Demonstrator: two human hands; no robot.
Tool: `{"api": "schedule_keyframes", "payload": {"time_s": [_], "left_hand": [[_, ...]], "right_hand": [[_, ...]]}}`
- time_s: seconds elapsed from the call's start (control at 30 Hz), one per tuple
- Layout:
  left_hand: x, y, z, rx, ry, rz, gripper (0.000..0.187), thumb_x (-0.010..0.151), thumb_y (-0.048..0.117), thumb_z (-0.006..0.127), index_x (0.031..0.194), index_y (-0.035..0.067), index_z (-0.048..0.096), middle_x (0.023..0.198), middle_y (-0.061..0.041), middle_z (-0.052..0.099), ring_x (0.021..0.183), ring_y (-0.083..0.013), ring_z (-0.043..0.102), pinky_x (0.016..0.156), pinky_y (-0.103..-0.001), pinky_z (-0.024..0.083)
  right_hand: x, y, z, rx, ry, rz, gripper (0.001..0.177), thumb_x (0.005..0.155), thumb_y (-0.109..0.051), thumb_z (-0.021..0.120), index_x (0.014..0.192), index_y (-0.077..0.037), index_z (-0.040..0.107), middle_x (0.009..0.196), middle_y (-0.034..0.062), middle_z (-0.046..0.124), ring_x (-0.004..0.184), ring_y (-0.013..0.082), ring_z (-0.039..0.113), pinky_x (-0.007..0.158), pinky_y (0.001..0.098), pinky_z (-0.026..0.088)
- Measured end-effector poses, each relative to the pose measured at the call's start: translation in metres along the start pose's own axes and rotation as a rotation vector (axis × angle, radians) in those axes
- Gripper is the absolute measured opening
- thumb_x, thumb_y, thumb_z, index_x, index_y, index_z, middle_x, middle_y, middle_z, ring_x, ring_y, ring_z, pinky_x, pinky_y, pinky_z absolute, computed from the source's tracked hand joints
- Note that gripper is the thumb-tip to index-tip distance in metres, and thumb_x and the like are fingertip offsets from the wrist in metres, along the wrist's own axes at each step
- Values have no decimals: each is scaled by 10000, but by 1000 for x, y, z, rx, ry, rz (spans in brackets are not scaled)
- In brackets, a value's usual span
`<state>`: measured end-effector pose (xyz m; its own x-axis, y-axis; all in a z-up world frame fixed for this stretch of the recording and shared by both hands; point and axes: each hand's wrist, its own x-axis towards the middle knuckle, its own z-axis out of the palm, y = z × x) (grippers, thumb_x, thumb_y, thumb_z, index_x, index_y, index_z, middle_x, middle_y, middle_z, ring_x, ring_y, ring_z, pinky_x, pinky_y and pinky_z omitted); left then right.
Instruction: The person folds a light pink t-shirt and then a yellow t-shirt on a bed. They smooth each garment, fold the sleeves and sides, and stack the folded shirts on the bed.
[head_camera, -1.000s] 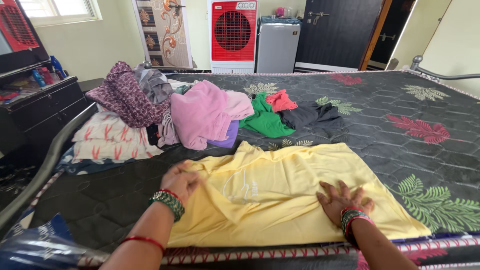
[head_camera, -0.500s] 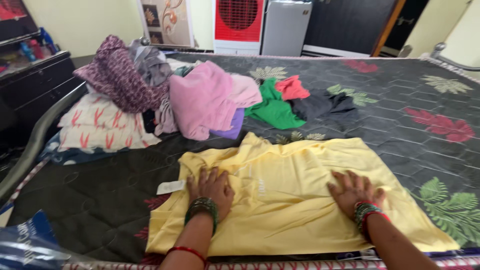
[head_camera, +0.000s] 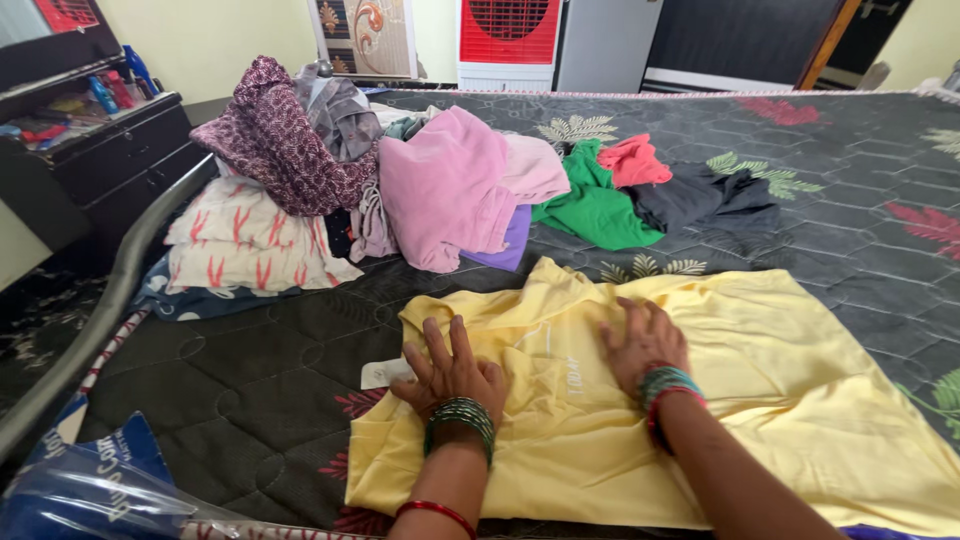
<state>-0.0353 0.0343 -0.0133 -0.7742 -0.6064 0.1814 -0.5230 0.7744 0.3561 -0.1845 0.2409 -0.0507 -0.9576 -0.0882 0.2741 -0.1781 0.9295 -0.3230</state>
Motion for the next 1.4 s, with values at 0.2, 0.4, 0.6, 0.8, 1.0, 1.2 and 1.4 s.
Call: {"api": "schedule_keyframes", "payload": {"time_s": [0.2, 0.4, 0.6, 0.8, 1.0, 1.2, 1.4], "left_hand": [[2, 3, 1, 62, -17, 6, 743, 848, 326, 579, 1548, 308, 330, 1664, -76, 103, 1523, -444, 67, 1003, -840, 194], [12, -3, 17, -24, 93, 250, 570, 841, 251, 604, 1395, 159, 510, 1594, -135, 319, 1494, -373, 176, 1138, -631, 244], [20, -12, 47, -129, 39, 441, 305, 900, 185, 595, 1167, 39, 605, 1393, -181, 530, 1406, -380, 397, 1155, -455, 343], [26, -18, 72, -252, 102, 637, 230, 938, 122, 543, 1123, 15, 629, 1347, -218, 601, 1351, -372, 503, 1113, -439, 413], [25, -19, 74, -245, 45, 654, 258, 963, 100, 483, 1158, 26, 634, 1361, -210, 603, 1359, -361, 506, 1093, -432, 429], [24, -16, 69, -164, 69, 713, 280, 925, 84, 508, 1170, 35, 636, 1331, -201, 613, 1316, -381, 527, 1106, -435, 413], [23, -14, 66, -157, 81, 726, 298, 897, 75, 527, 1171, 34, 635, 1298, -193, 619, 1288, -383, 538, 1096, -435, 414]], "right_hand": [[0, -52, -2, 26, 19, -107, 577, 958, -565, 453, 1461, -281, 457, 1495, 115, 437, 1376, 349, 422, 1150, 507, 295], [6, -54, -3, 125, 87, -128, 518, 999, -510, 439, 1430, -227, 488, 1399, 132, 495, 1299, 367, 479, 1091, 525, 360], [11, -53, -1, 202, 108, -139, 474, 1005, -458, 447, 1408, -217, 509, 1373, 116, 519, 1281, 355, 501, 1090, 507, 379], [18, -54, 4, 278, 236, -262, 569, 985, -509, 502, 1449, -180, 487, 1495, 142, 455, 1349, 378, 458, 1111, 493, 355], [35, -60, 12, 192, -32, -195, 791, 874, -592, 590, 1523, -201, 363, 1526, 95, 437, 1349, 350, 434, 1107, 499, 318], [46, -59, 28, 233, 32, -474, 787, 862, -436, 698, 1557, -211, 405, 1456, 157, 543, 1308, 364, 532, 1125, 439, 418], [53, -60, 24, 582, -29, -227, 951, 794, -397, 859, 1552, -169, 330, 1424, 252, 529, 1297, 398, 538, 1082, 435, 437]]}}
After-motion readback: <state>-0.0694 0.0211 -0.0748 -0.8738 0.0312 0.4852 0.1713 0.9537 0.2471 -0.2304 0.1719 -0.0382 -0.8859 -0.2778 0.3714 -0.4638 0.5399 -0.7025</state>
